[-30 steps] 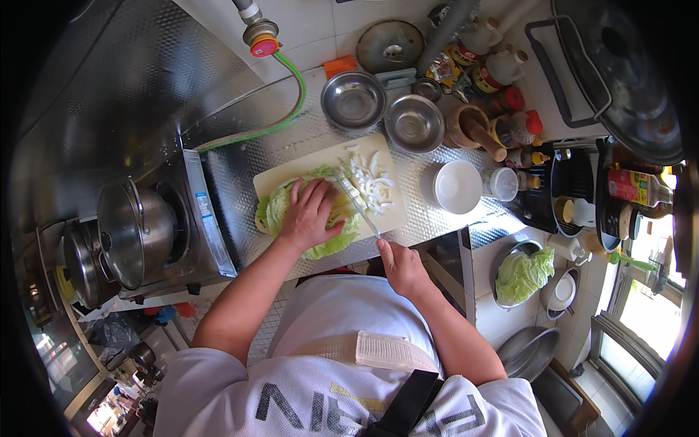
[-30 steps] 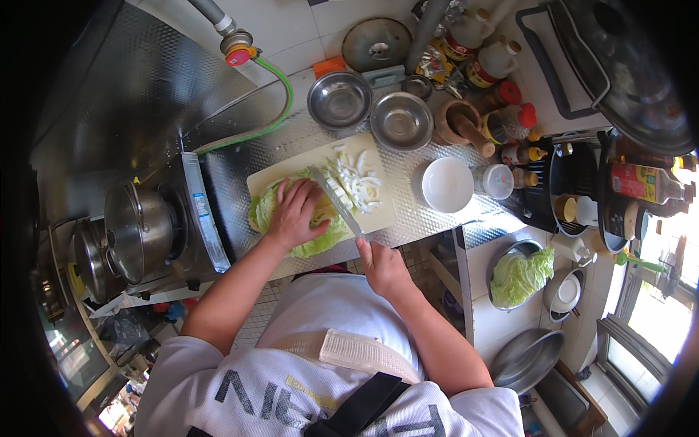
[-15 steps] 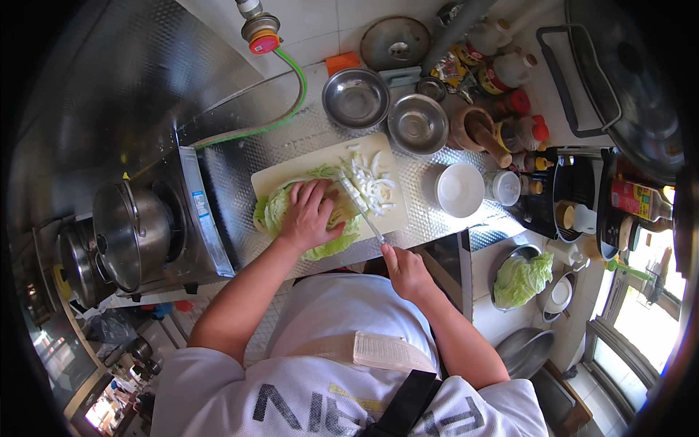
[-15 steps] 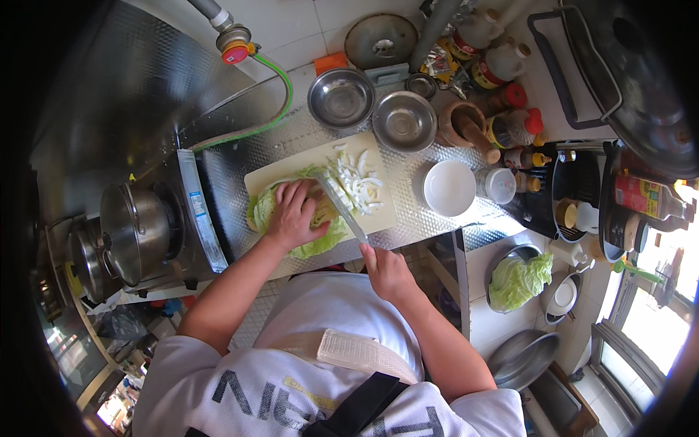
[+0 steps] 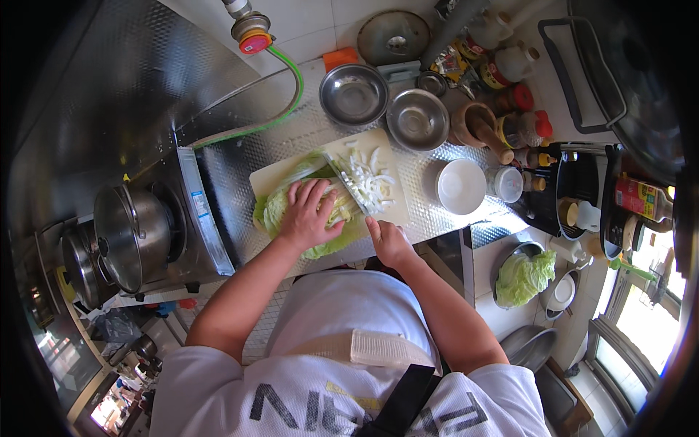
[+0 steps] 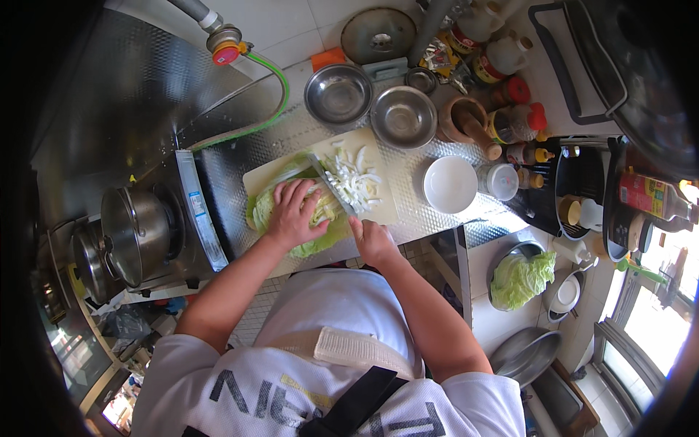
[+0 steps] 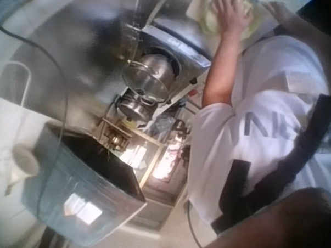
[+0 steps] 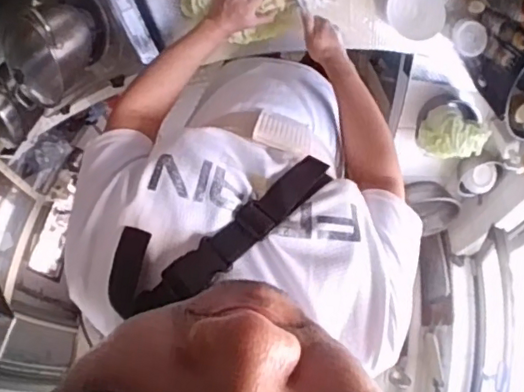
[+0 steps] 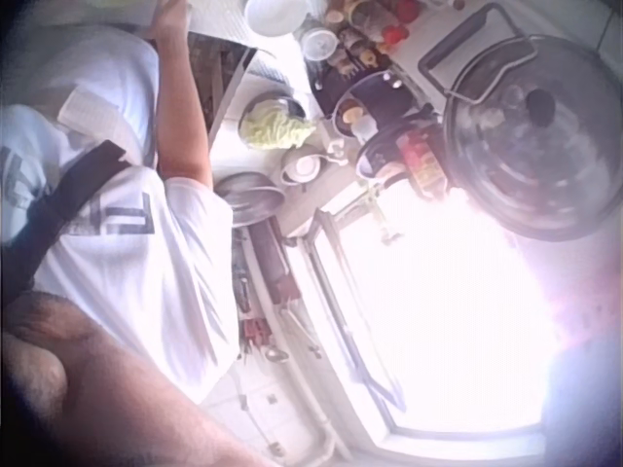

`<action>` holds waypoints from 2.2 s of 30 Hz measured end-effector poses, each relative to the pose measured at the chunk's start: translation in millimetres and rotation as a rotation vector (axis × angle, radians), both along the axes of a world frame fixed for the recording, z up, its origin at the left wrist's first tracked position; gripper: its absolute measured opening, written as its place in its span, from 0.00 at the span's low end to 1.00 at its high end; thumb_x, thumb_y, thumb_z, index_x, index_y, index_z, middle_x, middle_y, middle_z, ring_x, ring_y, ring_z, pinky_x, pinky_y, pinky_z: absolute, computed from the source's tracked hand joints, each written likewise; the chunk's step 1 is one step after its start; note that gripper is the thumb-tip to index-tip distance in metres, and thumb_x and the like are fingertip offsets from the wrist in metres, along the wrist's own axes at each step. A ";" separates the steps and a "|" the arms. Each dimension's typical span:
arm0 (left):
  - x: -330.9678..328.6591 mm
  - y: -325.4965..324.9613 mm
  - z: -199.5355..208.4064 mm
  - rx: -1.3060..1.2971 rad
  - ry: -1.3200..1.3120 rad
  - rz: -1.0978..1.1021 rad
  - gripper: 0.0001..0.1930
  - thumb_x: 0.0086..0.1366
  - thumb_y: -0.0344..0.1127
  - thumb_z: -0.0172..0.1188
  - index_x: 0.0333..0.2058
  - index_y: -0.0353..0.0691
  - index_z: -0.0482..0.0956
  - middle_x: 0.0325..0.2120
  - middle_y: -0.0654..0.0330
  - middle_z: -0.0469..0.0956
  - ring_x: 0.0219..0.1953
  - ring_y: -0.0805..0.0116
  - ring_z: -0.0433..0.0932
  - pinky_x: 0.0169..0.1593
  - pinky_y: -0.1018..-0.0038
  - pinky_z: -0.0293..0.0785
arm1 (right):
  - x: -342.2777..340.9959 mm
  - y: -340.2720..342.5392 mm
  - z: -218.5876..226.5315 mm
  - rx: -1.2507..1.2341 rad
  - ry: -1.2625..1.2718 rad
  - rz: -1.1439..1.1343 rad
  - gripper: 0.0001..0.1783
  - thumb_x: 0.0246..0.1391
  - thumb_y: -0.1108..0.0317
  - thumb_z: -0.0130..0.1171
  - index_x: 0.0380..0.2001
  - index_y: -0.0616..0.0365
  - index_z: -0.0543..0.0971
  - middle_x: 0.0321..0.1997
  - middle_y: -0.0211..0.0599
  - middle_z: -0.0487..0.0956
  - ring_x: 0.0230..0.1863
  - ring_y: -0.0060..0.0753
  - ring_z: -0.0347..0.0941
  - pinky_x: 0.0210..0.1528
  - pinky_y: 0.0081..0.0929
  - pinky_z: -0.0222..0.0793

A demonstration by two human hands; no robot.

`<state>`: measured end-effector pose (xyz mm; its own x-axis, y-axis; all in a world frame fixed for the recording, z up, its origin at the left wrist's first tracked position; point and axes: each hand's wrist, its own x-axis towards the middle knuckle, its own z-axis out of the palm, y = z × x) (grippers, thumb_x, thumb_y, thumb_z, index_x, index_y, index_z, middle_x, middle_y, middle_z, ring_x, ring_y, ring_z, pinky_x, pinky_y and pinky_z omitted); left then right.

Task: The person chops a head of cabbage on a cutting board using a knife. They transfer the chopped pieces into a metal colander, then continue chopping the remaining cabbage into smaller pieces.

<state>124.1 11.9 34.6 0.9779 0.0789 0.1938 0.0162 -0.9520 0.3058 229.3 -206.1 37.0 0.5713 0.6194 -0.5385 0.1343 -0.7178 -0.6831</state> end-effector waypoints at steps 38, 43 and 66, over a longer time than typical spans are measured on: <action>-1.9 -3.3 3.4 -0.102 0.105 0.279 0.53 0.38 0.56 0.79 0.60 0.35 0.67 0.57 0.48 0.66 0.62 0.48 0.63 0.68 0.47 0.51 | -23.1 -13.7 72.1 0.030 0.018 -0.089 0.32 0.73 0.48 0.47 0.26 0.67 0.78 0.28 0.64 0.79 0.38 0.73 0.76 0.42 0.56 0.72; -3.0 -2.4 0.5 -0.085 0.098 0.274 0.52 0.38 0.57 0.79 0.60 0.35 0.67 0.57 0.49 0.66 0.62 0.48 0.64 0.67 0.47 0.52 | -16.1 -12.0 88.6 0.034 0.022 -0.064 0.25 0.75 0.54 0.46 0.34 0.67 0.77 0.29 0.63 0.77 0.39 0.73 0.74 0.42 0.52 0.70; -2.0 -0.7 4.3 -0.076 0.077 0.233 0.47 0.41 0.55 0.76 0.57 0.35 0.69 0.56 0.51 0.67 0.58 0.50 0.68 0.65 0.48 0.55 | 18.3 10.1 -7.7 -0.082 0.066 0.045 0.38 0.74 0.40 0.38 0.36 0.67 0.82 0.34 0.68 0.79 0.46 0.73 0.76 0.50 0.52 0.71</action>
